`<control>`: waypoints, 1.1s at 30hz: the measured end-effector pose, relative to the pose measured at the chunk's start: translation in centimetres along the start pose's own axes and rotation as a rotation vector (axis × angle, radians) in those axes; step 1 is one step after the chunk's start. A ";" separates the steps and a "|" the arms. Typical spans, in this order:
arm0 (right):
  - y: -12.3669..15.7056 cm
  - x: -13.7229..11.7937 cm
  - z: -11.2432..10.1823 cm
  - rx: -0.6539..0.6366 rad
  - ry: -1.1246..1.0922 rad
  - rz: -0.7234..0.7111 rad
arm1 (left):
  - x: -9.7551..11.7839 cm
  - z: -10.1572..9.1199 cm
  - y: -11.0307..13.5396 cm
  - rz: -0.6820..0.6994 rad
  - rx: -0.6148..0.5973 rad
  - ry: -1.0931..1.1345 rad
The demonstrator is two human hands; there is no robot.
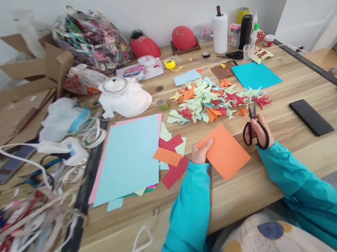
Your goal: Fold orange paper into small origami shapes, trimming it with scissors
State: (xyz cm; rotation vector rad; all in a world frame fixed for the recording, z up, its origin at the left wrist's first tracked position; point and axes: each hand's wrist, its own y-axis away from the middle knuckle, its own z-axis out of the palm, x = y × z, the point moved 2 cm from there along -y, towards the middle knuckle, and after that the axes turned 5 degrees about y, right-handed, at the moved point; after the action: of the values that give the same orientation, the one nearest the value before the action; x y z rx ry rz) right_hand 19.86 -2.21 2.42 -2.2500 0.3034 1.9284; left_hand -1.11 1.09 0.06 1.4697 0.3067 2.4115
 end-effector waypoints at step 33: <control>5.6 1.1 0.8 -0.140 0.450 -0.162 | -1.5 0.2 0.0 0.197 -0.338 -0.280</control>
State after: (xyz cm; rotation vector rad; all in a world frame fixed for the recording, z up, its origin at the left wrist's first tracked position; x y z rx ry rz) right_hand 17.82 -7.45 1.30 -2.6918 0.0353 1.3902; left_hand -0.26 0.54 -1.03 1.7063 -0.3069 2.2142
